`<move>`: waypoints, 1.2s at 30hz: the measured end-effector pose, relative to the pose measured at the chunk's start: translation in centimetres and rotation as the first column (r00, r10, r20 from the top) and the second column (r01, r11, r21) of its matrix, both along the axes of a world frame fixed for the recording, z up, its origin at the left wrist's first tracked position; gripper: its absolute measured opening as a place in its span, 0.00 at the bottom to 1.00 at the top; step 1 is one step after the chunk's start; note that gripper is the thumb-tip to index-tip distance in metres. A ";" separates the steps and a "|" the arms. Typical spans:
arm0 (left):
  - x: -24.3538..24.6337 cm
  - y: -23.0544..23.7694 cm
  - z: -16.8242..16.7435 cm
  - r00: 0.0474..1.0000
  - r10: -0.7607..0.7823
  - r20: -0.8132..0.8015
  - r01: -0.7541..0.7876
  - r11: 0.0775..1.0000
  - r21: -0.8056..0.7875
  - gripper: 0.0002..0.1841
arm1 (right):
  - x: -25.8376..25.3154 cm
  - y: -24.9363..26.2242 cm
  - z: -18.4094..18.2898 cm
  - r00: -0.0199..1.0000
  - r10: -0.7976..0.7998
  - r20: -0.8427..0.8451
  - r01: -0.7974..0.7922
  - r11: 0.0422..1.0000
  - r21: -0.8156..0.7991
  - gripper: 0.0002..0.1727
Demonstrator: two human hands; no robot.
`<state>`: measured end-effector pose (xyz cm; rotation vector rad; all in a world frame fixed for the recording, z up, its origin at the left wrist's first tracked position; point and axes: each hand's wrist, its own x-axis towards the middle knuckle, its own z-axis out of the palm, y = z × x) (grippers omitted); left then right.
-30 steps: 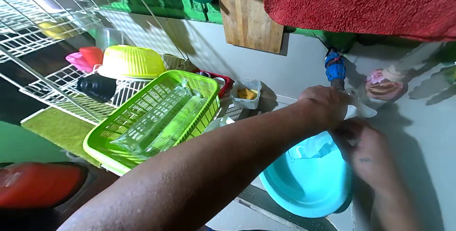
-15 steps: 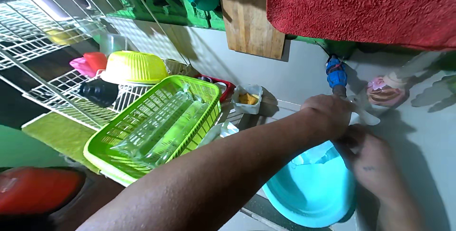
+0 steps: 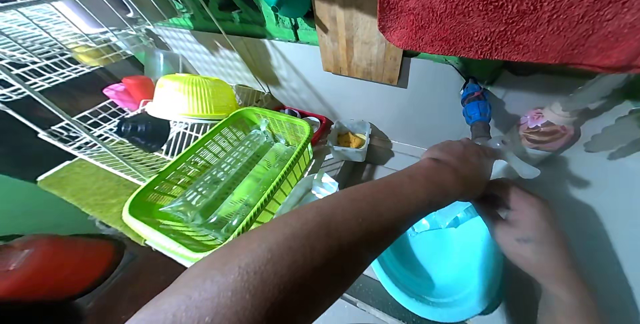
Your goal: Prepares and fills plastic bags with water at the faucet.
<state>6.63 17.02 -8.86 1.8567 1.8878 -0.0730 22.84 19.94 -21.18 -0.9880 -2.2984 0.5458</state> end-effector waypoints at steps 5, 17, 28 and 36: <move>0.0 -0.1 -0.1 1.000 0.003 0.008 -0.003 1.000 -0.006 0.13 | 0.1 0.0 0.0 1.000 -0.007 -0.004 0.007 1.000 0.005 0.07; -0.5 -0.4 -0.7 0.993 0.005 0.120 -0.009 0.999 0.035 0.05 | 0.3 0.0 0.5 1.000 -0.013 0.006 0.013 1.000 -0.019 0.06; -1.1 -0.6 -3.3 0.962 0.055 0.268 -0.085 0.991 0.103 0.10 | 1.4 0.4 -0.1 1.000 0.023 -0.017 -0.023 1.000 0.004 0.09; -0.6 -0.8 -4.3 0.946 0.073 0.317 -0.128 0.979 0.157 0.09 | 2.0 0.5 -0.4 1.000 0.009 -0.008 -0.009 1.000 0.004 0.10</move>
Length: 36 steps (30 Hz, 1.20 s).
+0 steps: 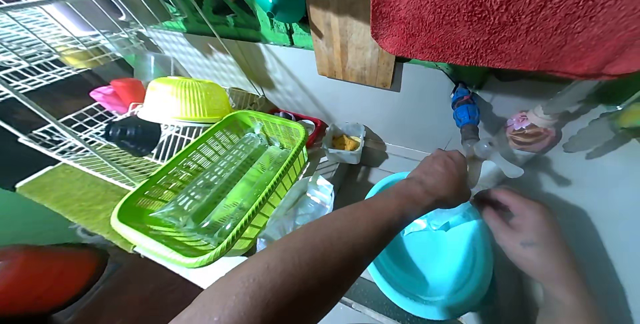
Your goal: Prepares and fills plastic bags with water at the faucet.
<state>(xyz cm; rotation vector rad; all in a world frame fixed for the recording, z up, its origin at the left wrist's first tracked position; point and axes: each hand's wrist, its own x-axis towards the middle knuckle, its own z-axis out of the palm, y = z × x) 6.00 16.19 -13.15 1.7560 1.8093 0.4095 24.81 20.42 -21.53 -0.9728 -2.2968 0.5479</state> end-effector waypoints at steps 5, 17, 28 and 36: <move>0.2 -0.5 -0.9 1.000 0.019 0.021 -0.020 0.996 0.088 0.07 | 0.2 0.1 0.8 0.976 -0.021 -0.215 0.036 0.997 0.064 0.14; 0.4 -0.7 -1.2 0.998 0.039 0.043 -0.043 0.996 0.083 0.07 | 0.0 0.1 3.0 0.915 -0.069 -0.396 0.136 0.980 0.144 0.13; 0.3 -0.8 -1.3 0.996 0.056 0.070 -0.061 0.995 0.073 0.09 | -0.2 0.0 3.4 0.923 -0.078 -0.376 0.144 0.978 0.153 0.13; 0.2 -0.8 -1.5 0.998 0.034 0.058 -0.041 0.992 0.119 0.08 | -0.3 -0.1 3.4 0.923 -0.072 -0.379 0.141 0.977 0.158 0.13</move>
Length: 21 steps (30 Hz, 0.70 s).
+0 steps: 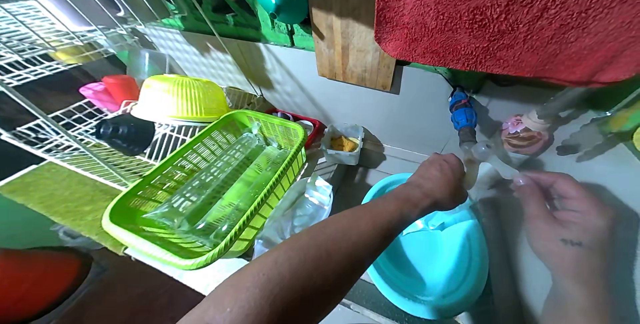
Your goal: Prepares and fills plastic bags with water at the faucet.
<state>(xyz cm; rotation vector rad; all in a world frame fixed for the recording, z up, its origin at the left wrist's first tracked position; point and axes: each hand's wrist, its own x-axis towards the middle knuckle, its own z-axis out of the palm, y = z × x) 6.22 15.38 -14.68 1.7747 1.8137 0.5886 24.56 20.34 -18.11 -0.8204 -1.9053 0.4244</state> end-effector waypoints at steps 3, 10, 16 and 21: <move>-0.3 0.4 0.4 1.000 -0.023 0.009 0.024 0.999 -0.047 0.08 | 0.0 0.0 0.0 1.000 -0.001 0.010 0.000 1.000 0.017 0.13; -0.6 0.6 0.6 0.999 -0.038 0.018 0.039 0.997 -0.060 0.09 | -1.2 -0.4 0.9 0.998 0.057 -0.011 -0.057 0.998 0.022 0.09; -0.7 0.1 0.4 0.999 -0.031 0.007 0.031 0.999 -0.028 0.04 | -5.8 0.1 2.2 0.992 0.051 0.115 -0.051 0.999 -0.005 0.12; -2.0 -1.8 -0.3 0.998 0.039 0.049 -0.041 0.998 0.048 0.07 | -6.1 0.2 2.8 0.988 0.142 0.053 -0.141 0.990 -0.026 0.17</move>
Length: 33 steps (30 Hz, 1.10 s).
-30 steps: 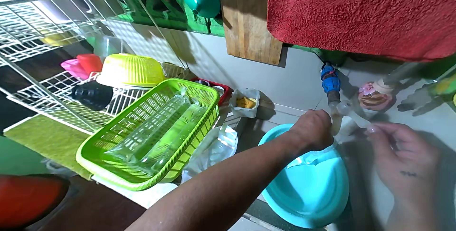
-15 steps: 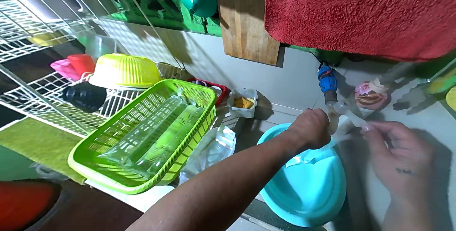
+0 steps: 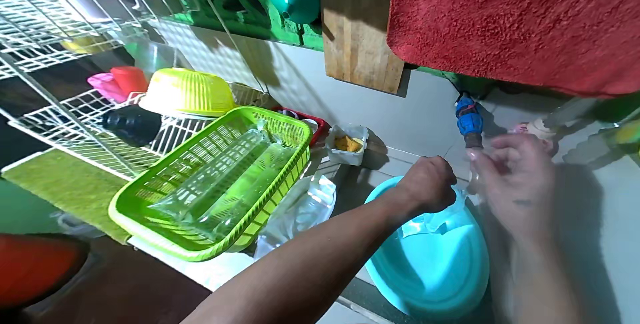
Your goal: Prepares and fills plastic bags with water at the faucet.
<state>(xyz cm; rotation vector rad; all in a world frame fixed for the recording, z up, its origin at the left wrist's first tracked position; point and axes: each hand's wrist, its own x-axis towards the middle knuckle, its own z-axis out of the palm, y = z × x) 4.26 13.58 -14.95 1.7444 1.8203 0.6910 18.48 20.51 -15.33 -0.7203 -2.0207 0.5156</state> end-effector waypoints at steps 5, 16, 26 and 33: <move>-1.7 -2.2 1.8 0.964 0.144 0.225 -0.142 0.990 -0.022 0.07 | 2.4 -2.9 -4.6 0.996 0.078 -0.044 -0.084 0.985 -0.149 0.42; -3.7 -5.3 1.6 0.803 0.252 0.540 -0.284 0.958 -0.025 0.05 | 0.1 -4.3 -4.6 0.978 0.199 -0.054 -0.206 0.966 -0.156 0.06; -4.9 -7.3 -3.8 0.891 -0.001 0.454 -0.136 0.954 0.268 0.25 | 0.6 -4.3 -4.4 0.956 0.274 -0.110 -0.282 0.957 -0.065 0.07; -3.4 -6.6 -7.5 0.907 -0.193 0.373 0.080 0.951 0.297 0.27 | 0.8 -4.3 -4.1 0.946 0.311 -0.087 -0.317 0.946 -0.073 0.07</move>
